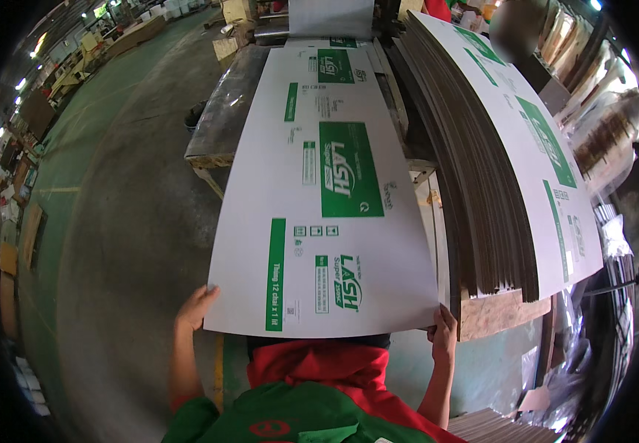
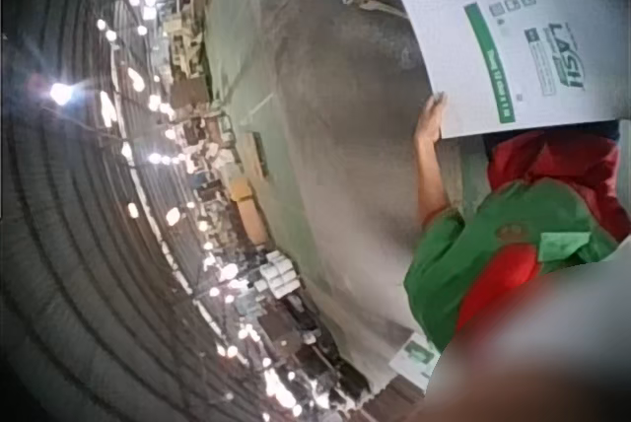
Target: The person repeatedly picks up large white panels from a stack on a table and places them onto a growing pile on the floor. The action is continuous and repetitive throughout the clip, with both hands used to lift and position each panel.
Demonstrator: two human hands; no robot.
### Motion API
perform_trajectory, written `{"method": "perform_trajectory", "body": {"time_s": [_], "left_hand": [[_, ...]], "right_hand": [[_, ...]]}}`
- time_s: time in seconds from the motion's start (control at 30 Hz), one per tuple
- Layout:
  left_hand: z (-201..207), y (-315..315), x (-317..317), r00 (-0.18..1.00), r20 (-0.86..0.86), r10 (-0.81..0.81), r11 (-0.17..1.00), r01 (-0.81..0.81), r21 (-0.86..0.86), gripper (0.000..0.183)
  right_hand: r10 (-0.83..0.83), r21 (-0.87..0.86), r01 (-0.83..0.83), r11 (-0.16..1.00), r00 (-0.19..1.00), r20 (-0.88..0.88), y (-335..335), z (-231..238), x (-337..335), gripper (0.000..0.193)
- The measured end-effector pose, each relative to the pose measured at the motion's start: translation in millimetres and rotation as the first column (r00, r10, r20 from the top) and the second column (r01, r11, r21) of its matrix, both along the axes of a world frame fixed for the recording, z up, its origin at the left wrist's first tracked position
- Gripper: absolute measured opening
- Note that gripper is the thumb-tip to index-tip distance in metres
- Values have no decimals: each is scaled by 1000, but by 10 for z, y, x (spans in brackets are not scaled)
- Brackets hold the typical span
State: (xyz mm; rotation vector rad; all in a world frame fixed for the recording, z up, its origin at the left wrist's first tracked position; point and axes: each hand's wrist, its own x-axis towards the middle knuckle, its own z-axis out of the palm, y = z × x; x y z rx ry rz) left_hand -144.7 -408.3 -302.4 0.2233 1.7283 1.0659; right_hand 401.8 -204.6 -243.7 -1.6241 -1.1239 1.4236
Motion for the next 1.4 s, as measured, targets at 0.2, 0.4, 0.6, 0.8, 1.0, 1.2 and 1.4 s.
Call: {"method": "perform_trajectory", "body": {"time_s": [0.2, 0.4, 0.6, 0.8, 1.0, 1.2, 1.4], "left_hand": [[268, -498, 794, 989, -135, 58, 895, 8, 445, 65], [489, -880, 1305, 937, -323, 135, 947, -26, 320, 59], [375, -123, 1043, 910, -358, 209, 964, -129, 234, 61], [-88, 1042, 507, 915, -271, 298, 919, -197, 342, 67], [-283, 1720, 167, 943, -187, 276, 914, -196, 356, 71], [-633, 2443, -472, 872, -454, 182, 969, -81, 233, 73], [-518, 2889, -429, 311, -930, -195, 964, 237, -123, 59]], "right_hand": [[-141, -33, 145, 989, 986, 93, -400, -192, 221, 39], [-188, -82, 200, 976, 973, 131, -993, -77, 418, 41], [-193, -85, 202, 976, 975, 106, -324, -162, 133, 39], [-140, 127, 125, 984, 984, 114, 887, -553, -336, 41], [-164, 17, 163, 986, 984, 69, 1551, -742, -597, 41], [-40, 18, 38, 999, 994, 105, 2453, -803, -1032, 48], [-211, 474, -616, 630, 451, 867, 1730, 462, -819, 61]]}}
